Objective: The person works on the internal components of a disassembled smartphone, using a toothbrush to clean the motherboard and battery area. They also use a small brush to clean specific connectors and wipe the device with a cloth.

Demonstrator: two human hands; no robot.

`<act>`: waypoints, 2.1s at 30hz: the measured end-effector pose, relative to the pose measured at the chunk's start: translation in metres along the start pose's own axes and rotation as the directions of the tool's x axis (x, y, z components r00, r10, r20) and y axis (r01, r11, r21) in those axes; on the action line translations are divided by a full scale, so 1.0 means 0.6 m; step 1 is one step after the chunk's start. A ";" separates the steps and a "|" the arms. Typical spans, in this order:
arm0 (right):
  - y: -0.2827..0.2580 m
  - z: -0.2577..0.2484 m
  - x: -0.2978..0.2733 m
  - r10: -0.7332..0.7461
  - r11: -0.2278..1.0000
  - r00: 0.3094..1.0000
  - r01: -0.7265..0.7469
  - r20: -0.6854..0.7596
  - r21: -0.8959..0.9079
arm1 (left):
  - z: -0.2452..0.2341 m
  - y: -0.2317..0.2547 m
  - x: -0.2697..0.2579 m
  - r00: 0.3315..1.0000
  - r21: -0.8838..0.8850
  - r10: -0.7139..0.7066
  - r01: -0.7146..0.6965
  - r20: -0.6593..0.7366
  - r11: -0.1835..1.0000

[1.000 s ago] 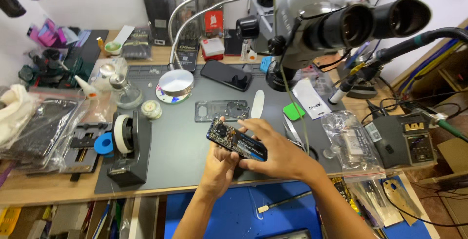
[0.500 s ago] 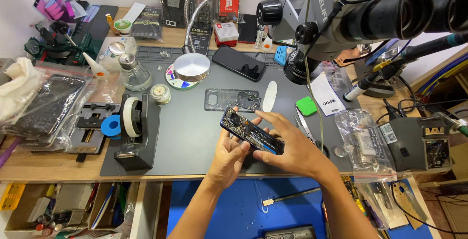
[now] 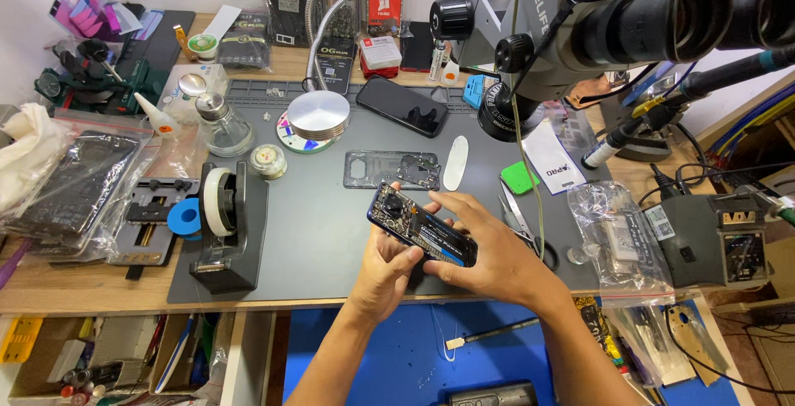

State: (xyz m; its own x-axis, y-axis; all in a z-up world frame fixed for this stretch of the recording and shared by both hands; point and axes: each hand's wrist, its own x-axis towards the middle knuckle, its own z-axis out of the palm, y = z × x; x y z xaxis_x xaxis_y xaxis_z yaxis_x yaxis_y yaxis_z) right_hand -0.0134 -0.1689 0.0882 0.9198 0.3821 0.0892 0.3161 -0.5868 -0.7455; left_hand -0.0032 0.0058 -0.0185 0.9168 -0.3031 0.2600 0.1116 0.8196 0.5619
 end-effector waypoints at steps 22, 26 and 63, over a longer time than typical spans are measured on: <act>0.034 -0.026 -0.037 0.057 0.969 0.994 -0.078 -0.094 -0.233 | 0.004 0.009 0.000 0.994 -0.085 0.073 -0.080 -0.085 0.993; 0.043 -0.028 -0.051 -0.052 0.960 0.984 0.003 -0.171 -0.279 | 0.002 0.010 0.000 0.992 -0.150 0.100 -0.110 -0.075 0.983; 0.105 0.086 -0.025 -0.471 0.843 0.779 0.259 -0.414 -0.472 | 0.015 0.019 0.002 0.986 -0.182 0.064 -0.091 -0.151 0.979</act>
State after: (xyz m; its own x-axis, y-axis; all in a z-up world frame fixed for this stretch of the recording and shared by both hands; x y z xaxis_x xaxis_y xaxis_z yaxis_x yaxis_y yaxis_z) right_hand -0.0191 -0.1749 0.0060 0.6636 0.2785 0.6944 0.6146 -0.7321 -0.2937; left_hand -0.0041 0.0107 -0.0048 0.9694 -0.1733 0.1738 0.0954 0.9185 0.3837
